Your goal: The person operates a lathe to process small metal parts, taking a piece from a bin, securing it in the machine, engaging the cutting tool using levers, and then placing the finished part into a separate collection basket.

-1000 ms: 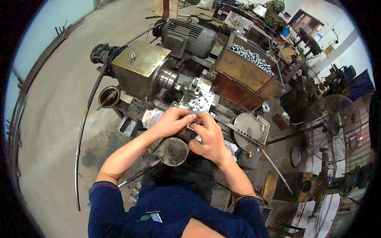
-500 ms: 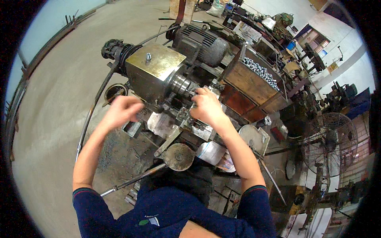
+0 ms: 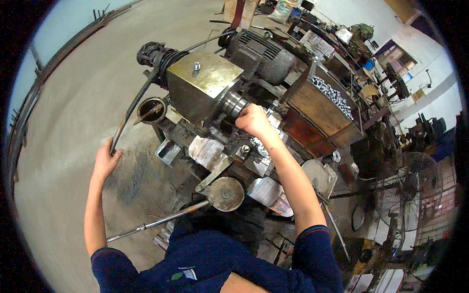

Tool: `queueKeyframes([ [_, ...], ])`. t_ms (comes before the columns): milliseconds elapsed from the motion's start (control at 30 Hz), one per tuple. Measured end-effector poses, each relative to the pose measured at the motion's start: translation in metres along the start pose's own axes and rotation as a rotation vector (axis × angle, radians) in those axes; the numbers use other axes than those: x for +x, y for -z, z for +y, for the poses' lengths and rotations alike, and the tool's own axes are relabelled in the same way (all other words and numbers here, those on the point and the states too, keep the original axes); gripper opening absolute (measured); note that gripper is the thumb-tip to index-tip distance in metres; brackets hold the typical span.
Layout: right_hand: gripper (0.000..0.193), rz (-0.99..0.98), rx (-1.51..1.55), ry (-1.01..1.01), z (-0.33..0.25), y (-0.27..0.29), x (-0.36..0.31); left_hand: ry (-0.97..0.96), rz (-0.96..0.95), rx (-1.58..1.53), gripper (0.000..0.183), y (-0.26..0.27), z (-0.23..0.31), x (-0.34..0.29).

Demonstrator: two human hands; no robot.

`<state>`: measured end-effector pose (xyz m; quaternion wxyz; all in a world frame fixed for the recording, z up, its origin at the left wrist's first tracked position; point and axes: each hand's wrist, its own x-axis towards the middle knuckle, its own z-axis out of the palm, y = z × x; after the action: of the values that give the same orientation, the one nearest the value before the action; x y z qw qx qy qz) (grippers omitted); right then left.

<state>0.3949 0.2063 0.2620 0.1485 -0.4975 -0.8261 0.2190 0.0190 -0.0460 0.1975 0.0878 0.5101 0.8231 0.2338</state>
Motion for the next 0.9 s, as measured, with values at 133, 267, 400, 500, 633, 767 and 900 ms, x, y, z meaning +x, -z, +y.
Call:
queueKeyframes([
  [133,0.023,0.028,0.080,-0.040,0.005,0.004,0.001,0.000,0.009,0.181,0.029,-0.018,-0.015,0.032],
  [267,0.022,0.059,0.126,-0.041,0.000,-0.001,0.001,0.009,-0.004,0.580,0.014,0.005,-0.085,0.079],
  [400,0.023,0.057,0.096,-0.018,-0.001,0.005,0.000,0.011,0.078,0.718,0.018,0.028,-0.101,0.123],
  [500,0.025,0.105,-0.056,0.095,0.009,0.006,-0.002,0.134,0.042,0.611,0.021,0.025,-0.106,0.132],
  [633,0.034,0.298,0.013,0.259,0.015,0.044,-0.043,-0.105,0.360,0.178,0.030,-0.008,-0.050,0.110],
  [767,0.032,0.442,0.038,0.276,0.051,0.079,-0.101,0.033,0.204,-0.428,0.024,-0.116,-0.061,0.084],
  [900,0.042,0.460,0.018,-0.052,0.101,0.096,-0.172,0.016,-0.303,-0.050,0.048,-0.212,-0.011,0.051],
])
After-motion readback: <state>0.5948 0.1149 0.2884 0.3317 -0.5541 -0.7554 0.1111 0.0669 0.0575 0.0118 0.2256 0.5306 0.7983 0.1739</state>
